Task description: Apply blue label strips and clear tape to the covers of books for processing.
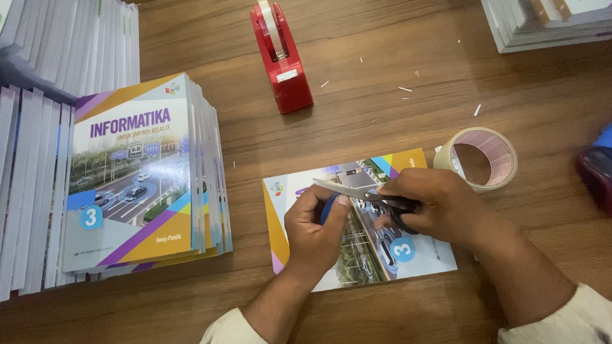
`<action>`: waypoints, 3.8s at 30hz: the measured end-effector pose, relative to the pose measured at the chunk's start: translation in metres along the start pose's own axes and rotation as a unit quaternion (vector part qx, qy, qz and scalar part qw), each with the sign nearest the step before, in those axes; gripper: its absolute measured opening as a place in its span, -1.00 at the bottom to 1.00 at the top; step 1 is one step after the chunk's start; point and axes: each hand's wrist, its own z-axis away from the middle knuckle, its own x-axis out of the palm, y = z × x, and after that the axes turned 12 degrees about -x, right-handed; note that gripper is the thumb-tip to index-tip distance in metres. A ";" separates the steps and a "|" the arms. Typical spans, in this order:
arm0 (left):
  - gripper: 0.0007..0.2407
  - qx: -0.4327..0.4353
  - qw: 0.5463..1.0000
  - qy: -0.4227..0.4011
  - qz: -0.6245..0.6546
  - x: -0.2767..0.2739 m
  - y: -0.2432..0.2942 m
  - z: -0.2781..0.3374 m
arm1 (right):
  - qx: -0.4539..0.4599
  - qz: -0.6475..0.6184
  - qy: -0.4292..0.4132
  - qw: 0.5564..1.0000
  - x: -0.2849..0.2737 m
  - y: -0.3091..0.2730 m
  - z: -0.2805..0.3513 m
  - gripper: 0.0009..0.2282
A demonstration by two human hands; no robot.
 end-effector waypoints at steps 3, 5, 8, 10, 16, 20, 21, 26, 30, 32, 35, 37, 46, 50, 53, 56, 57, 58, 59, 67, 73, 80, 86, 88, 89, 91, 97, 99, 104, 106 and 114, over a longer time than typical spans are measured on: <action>-0.86 0.012 1.000 -0.001 0.004 0.008 0.017 -0.001 | 0.027 -0.005 0.039 0.999 0.006 0.001 0.002 -0.75; -0.88 0.011 1.000 0.003 0.005 0.006 0.006 -0.002 | 0.034 0.020 0.055 0.998 0.005 0.008 0.005 -0.72; -0.92 0.001 1.000 0.009 0.019 0.007 0.003 0.001 | 0.054 0.090 0.069 0.992 -0.003 -0.005 -0.003 -0.70; -0.91 -0.007 0.999 0.009 0.033 0.009 0.005 0.002 | 0.068 0.136 0.068 0.986 -0.007 -0.006 -0.005 -0.70; -0.84 -0.038 0.998 0.001 0.050 0.010 -0.003 0.002 | 0.061 0.195 0.159 0.966 -0.014 0.024 0.003 -0.23; -0.93 -0.015 0.999 -0.028 0.034 0.011 0.000 0.002 | 0.096 0.196 0.162 0.962 -0.021 0.043 0.009 -0.17; -0.95 -0.014 0.999 -0.033 0.017 0.011 0.004 0.002 | 0.092 0.203 0.174 0.959 -0.021 0.047 0.011 -0.18; -0.87 -0.025 0.999 -0.026 -0.022 0.010 0.008 0.001 | 0.112 0.220 0.183 0.952 -0.023 0.062 0.015 -0.22; -0.57 -0.011 0.993 -0.092 -0.078 0.001 -0.013 0.000 | 0.167 0.173 0.200 0.950 -0.025 0.073 0.015 -0.32; -0.55 -0.010 0.989 -0.112 -0.095 0.002 -0.010 0.002 | 0.140 0.233 0.213 0.938 -0.023 0.087 0.021 -0.43; -0.51 -0.006 0.968 -0.165 -0.187 0.006 0.022 0.009 | 0.155 0.310 0.176 0.921 -0.026 0.090 0.019 -0.60; -0.50 -0.003 0.945 -0.200 -0.260 0.007 0.027 0.018 | 0.199 0.328 0.128 0.915 -0.029 0.090 0.016 -0.65; -0.65 0.215 0.815 -0.231 -0.486 0.005 0.021 0.046 | 0.188 0.238 0.040 0.952 -0.038 0.078 0.021 -0.43; -0.67 0.282 0.798 -0.216 -0.487 -0.005 0.019 0.024 | 0.120 0.219 0.071 0.966 -0.032 0.070 0.023 -0.38; -0.66 0.258 0.782 -0.208 -0.528 -0.015 0.023 0.000 | 0.079 0.186 0.115 0.973 -0.031 0.057 0.018 -0.44; -0.65 0.280 0.770 -0.183 -0.544 -0.033 0.008 -0.033 | 0.044 0.183 0.165 0.968 -0.022 0.064 0.018 -0.48; -0.63 0.330 0.759 -0.154 -0.540 -0.041 -0.001 -0.046 | -0.012 0.220 0.204 0.954 -0.018 0.071 0.019 -0.50; -0.63 0.331 0.759 -0.152 -0.539 -0.038 0.006 -0.042 | -0.014 0.222 0.204 0.953 -0.020 0.051 0.017 -0.50; -0.63 0.345 0.750 -0.127 -0.550 -0.035 0.013 -0.039 | -0.057 0.185 0.200 0.960 -0.023 0.031 0.014 -0.73; -0.51 0.222 0.728 -0.170 -0.627 -0.039 0.020 -0.005 | -0.098 0.052 0.021 0.994 0.000 0.005 0.004 -0.27; -0.37 0.199 0.769 -0.112 -0.597 -0.042 0.018 -0.003 | -0.127 0.095 0.020 0.987 0.010 0.012 0.005 -0.36; -0.34 0.139 0.779 -0.144 -0.594 -0.042 0.024 -0.005 | -0.115 0.059 0.039 0.991 0.007 0.016 0.005 -0.39; -0.27 0.239 0.832 -0.103 -0.490 -0.041 0.017 -0.005 | -0.151 0.118 0.151 0.970 -0.011 0.009 0.017 -0.58; -0.27 0.291 0.839 -0.085 -0.452 -0.040 0.022 -0.001 | -0.154 0.165 0.191 0.955 -0.022 -0.002 0.041 -0.65; -0.34 0.327 0.824 -0.096 -0.453 -0.039 0.025 0.004 | -0.143 0.200 0.189 0.951 -0.028 -0.012 0.059 -0.69; -0.41 0.371 0.806 -0.107 -0.448 -0.027 0.034 0.011 | -0.133 0.242 0.192 0.942 -0.037 -0.023 0.096 -0.70; -0.71 0.412 0.786 -0.285 -0.362 0.032 0.042 0.039 | 0.200 0.320 0.216 0.901 -0.006 -0.011 0.204 -0.54; -0.57 0.367 0.767 -0.342 -0.401 0.049 0.019 0.045 | 0.137 0.318 0.214 0.913 0.002 -0.024 0.214 -0.58; -0.61 0.308 0.805 -0.351 -0.367 0.116 -0.010 0.014 | 0.024 0.286 0.225 0.931 0.030 -0.049 0.226 -0.71; -0.58 0.299 0.813 -0.324 -0.381 0.134 -0.022 0.000 | 0.009 0.257 0.226 0.940 0.033 -0.064 0.220 -0.74; -0.36 0.247 0.748 -0.325 -0.524 0.170 -0.025 -0.016 | -0.042 0.176 0.248 0.952 0.046 -0.074 0.225 -0.83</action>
